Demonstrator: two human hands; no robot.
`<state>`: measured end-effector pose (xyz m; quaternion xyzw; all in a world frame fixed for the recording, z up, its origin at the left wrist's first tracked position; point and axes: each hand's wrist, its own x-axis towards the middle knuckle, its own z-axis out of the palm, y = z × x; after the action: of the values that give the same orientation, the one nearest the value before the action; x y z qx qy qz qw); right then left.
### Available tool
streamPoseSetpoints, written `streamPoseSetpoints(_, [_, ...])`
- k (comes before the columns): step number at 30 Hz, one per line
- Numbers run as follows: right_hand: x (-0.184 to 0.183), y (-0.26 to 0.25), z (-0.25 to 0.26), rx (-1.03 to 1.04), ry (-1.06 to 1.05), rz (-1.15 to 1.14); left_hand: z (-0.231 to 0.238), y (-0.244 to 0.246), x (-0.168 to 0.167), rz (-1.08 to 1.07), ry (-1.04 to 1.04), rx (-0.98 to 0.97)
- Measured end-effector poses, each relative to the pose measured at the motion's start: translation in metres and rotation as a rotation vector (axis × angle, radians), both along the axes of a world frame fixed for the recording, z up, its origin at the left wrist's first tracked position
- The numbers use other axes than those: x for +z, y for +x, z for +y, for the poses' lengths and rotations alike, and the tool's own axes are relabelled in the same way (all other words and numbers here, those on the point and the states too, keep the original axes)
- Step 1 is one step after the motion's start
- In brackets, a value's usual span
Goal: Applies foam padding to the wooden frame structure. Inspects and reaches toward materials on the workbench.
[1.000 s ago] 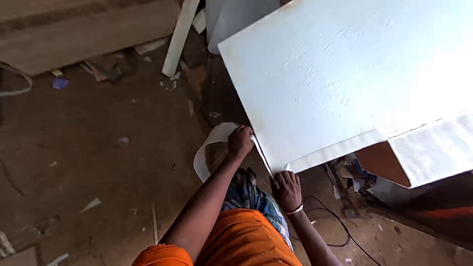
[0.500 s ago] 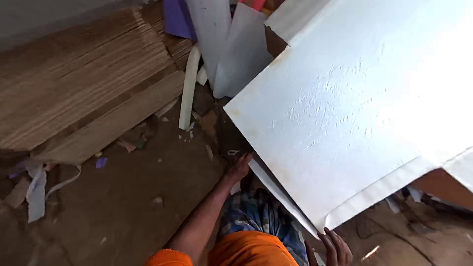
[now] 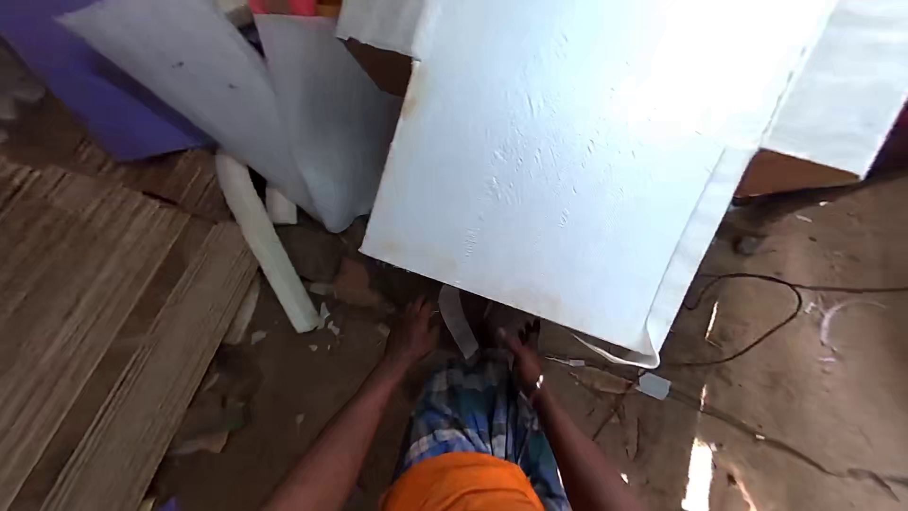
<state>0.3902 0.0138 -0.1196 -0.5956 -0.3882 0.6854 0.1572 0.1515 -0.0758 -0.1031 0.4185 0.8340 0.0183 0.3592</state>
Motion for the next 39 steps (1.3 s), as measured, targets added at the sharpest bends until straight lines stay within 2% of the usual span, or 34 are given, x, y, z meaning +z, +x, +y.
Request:
streamPoseSetpoints(2, [-0.007, -0.031, 0.013, -0.146, 0.085, -0.01, -0.003, 0.002, -0.02, -0.003, 0.008, -0.02])
streamPoseSetpoints(5, [-0.038, -0.044, 0.018, -0.353, 0.17, -0.042, -0.002, 0.012, -0.047, -0.052, -0.028, -0.141])
streamPoseSetpoints(9, [-0.056, -0.034, 0.016, -0.71, 0.014, -0.089, 0.0, 0.037, -0.072, -0.1, 0.021, -0.326])
streamPoseSetpoints(12, [-0.05, 0.001, -0.023, -0.568, 0.023, -0.12, 0.006, 0.069, -0.07, -0.156, 0.042, -0.36])
streamPoseSetpoints(15, [-0.03, 0.033, -0.097, -0.443, 0.106, -0.148, 0.038, 0.111, -0.061, -0.267, 0.064, -0.406])
streamPoseSetpoints(17, [-0.016, 0.059, -0.16, -0.331, 0.022, -0.146, 0.067, 0.145, -0.052, -0.34, 0.017, -0.458])
streamPoseSetpoints(20, [-0.001, 0.092, -0.242, -0.274, -0.158, -0.151, 0.105, 0.191, -0.048, -0.421, 0.033, -0.592])
streamPoseSetpoints(23, [0.021, 0.115, -0.285, -0.299, -0.171, -0.17, 0.095, 0.209, -0.062, -0.488, 0.004, -0.663])
streamPoseSetpoints(25, [0.035, 0.126, -0.29, -0.369, -0.117, -0.183, 0.067, 0.202, -0.067, -0.53, -0.071, -0.603])
streamPoseSetpoints(28, [0.038, 0.137, -0.277, -0.453, 0.041, -0.216, 0.019, 0.168, -0.062, -0.498, -0.05, -0.498])
streamPoseSetpoints(31, [0.032, 0.132, -0.26, -0.557, 0.149, -0.196, -0.011, 0.123, -0.037, -0.307, -0.015, -0.477])
streamPoseSetpoints(33, [0.028, 0.115, -0.256, -0.63, 0.142, -0.109, -0.021, 0.092, -0.013, -0.168, -0.026, -0.516])
streamPoseSetpoints(36, [0.022, 0.08, -0.245, -0.52, 0.124, 0.014, -0.032, 0.05, 0.02, -0.055, -0.08, -0.545])
streamPoseSetpoints(39, [0.026, 0.037, -0.228, -0.33, 0.117, 0.057, -0.049, 0.013, 0.042, -0.075, -0.138, -0.531])
